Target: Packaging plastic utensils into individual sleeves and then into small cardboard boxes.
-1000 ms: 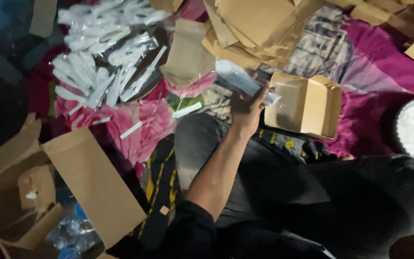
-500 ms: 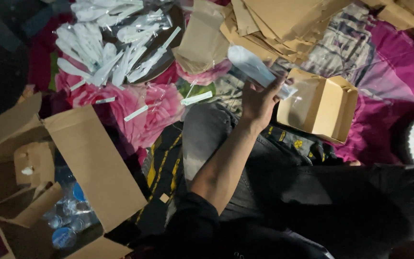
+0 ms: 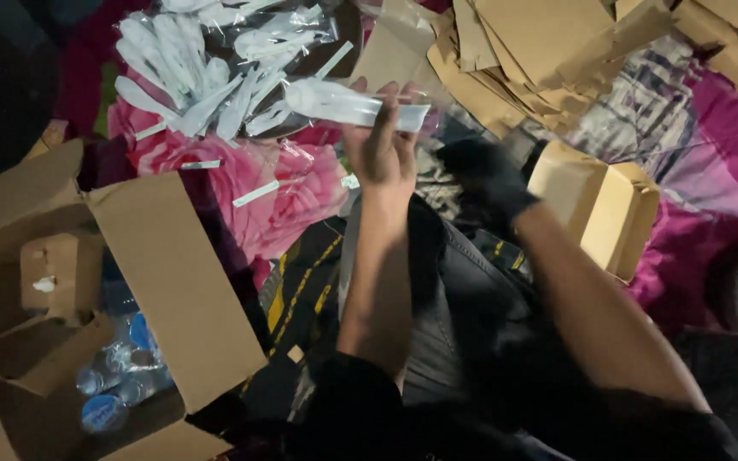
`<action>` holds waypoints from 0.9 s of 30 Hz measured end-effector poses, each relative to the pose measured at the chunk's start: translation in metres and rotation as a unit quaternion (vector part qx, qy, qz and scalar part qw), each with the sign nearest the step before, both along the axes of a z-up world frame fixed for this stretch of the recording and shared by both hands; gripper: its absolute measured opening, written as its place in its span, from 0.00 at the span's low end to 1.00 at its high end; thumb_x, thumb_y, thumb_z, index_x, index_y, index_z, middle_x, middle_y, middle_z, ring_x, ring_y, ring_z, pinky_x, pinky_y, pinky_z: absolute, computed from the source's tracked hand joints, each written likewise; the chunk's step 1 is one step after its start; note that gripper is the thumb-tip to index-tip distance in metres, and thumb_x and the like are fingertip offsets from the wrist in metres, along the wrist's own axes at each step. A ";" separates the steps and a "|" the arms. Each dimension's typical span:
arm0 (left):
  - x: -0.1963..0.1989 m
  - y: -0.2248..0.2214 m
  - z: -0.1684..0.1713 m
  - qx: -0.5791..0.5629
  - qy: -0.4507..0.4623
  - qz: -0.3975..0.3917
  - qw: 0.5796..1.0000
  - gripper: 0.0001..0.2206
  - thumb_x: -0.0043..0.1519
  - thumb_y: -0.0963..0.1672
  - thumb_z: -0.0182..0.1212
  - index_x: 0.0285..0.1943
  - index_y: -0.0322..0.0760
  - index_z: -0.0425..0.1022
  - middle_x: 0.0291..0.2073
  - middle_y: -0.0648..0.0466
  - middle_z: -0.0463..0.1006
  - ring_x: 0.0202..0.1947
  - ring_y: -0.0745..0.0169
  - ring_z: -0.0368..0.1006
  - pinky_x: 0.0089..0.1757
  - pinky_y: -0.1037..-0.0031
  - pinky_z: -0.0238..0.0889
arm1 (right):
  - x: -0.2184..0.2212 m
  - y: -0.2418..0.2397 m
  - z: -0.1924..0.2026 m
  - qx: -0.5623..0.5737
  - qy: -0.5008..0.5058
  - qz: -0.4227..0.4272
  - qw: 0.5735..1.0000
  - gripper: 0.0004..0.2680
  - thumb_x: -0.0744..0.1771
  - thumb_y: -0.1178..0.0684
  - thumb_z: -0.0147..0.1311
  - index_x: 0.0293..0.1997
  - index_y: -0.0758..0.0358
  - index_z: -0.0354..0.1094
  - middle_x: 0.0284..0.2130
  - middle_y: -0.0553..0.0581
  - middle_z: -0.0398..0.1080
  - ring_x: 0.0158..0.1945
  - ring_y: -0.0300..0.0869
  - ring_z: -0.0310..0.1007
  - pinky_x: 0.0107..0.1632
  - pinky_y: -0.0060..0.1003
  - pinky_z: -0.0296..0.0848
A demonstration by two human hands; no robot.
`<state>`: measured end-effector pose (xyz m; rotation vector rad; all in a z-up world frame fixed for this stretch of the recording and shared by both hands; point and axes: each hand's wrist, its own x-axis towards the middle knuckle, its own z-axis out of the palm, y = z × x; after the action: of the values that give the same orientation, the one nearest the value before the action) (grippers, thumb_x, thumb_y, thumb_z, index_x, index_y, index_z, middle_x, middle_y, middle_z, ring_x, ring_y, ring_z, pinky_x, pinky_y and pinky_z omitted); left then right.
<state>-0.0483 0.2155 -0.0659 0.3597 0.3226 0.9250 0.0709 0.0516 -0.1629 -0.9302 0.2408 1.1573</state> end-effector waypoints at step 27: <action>0.010 -0.004 0.006 0.039 -0.001 -0.022 0.999 0.32 0.60 0.35 0.70 0.72 0.38 0.58 0.48 0.42 0.79 0.45 0.46 0.81 0.45 0.51 0.79 | 0.039 -0.041 -0.065 -0.001 -0.918 0.205 0.340 0.06 0.66 0.41 0.59 0.40 0.42 0.79 0.36 0.48 0.79 0.43 0.47 0.78 0.47 0.47 0.76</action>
<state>-0.0378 0.2119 -0.0596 0.4355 0.2762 0.8961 0.1103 0.0107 -0.2275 -1.7768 -1.9666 -0.1625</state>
